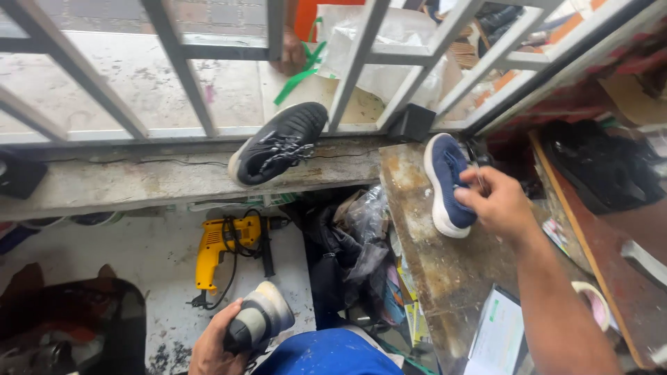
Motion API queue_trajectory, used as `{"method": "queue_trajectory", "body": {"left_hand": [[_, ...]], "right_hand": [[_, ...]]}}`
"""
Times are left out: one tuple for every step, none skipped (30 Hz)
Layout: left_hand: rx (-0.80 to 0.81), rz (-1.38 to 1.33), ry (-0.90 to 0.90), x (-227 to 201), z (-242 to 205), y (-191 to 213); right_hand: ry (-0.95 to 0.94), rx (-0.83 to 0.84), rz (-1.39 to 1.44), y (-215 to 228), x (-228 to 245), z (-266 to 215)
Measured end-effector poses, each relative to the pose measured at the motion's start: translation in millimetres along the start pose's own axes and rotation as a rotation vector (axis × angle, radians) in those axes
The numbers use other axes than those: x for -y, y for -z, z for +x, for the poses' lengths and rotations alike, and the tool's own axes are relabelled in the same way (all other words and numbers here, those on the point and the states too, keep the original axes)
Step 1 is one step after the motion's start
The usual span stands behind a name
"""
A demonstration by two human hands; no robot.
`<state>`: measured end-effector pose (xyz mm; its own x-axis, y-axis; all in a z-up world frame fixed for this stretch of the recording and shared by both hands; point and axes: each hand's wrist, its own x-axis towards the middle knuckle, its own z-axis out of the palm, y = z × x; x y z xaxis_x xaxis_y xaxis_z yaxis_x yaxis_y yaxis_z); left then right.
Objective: Inspecting shoes and writing a service receipt for a customer at a shoe repair shop counter
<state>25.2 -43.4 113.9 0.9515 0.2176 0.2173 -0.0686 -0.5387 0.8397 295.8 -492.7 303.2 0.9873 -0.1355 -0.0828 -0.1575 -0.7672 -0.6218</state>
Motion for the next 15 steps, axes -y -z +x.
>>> {"method": "queue_trajectory", "body": {"left_hand": [[-0.018, 0.011, 0.011, 11.8, 3.2, -0.1], [0.020, -0.030, -0.052, 23.2, 6.2, -3.7], [0.059, -0.068, -0.117, 34.4, 9.2, -6.0], [0.037, -0.050, -0.119, 28.0, 21.5, -6.9], [0.061, -0.081, -0.176, 21.5, 33.8, -7.6], [0.082, -0.104, -0.220, 13.8, 39.3, -6.5], [0.058, -0.078, -0.209, -1.8, 51.4, -5.1], [0.078, -0.073, -0.285, -17.3, 63.2, -5.1], [0.099, -0.065, -0.361, -31.5, 76.3, -3.7], [0.069, -0.036, -0.340, -45.7, 85.9, -1.4], [0.185, 0.004, -0.460, -59.4, 96.5, 0.7], [0.313, 0.041, -0.579, -72.9, 106.9, 2.4], [0.292, 0.065, -0.559, -85.0, 107.4, 6.6], [0.279, 0.178, -0.727, -96.8, 110.9, 9.4], [0.271, 0.294, -0.892, -108.5, 115.5, 11.6]], "right_hand": [[0.017, 0.016, 0.004, -9.2, -9.6, -16.1], [0.067, 0.032, 0.091, -17.5, -16.5, -24.3], [0.115, 0.052, 0.179, -24.8, -23.8, -32.3], [0.137, 0.061, 0.194, -36.0, -23.7, -44.4], [0.091, 0.171, 0.380, -46.7, -24.4, -56.6], [0.039, 0.301, 0.562, -59.3, -26.5, -69.5], [0.058, 0.331, 0.573, -81.8, -26.0, -82.2], [-0.067, 0.458, 0.696, -103.0, -22.7, -89.4], [-0.201, 0.589, 0.808, -124.0, -19.6, -97.5], [-0.182, 0.633, 0.805, -139.1, -5.7, -101.0], [-0.291, 0.776, 0.941, -153.6, 7.9, -105.5], [-0.413, 0.913, 1.070, -165.7, 19.5, -114.3], [-0.403, 0.951, 1.062, -179.6, 10.8, -112.8], [-0.404, 1.101, 1.233, -192.9, 1.6, -111.3], [-0.407, 1.254, 1.401, -206.4, -7.5, -108.9]]}}
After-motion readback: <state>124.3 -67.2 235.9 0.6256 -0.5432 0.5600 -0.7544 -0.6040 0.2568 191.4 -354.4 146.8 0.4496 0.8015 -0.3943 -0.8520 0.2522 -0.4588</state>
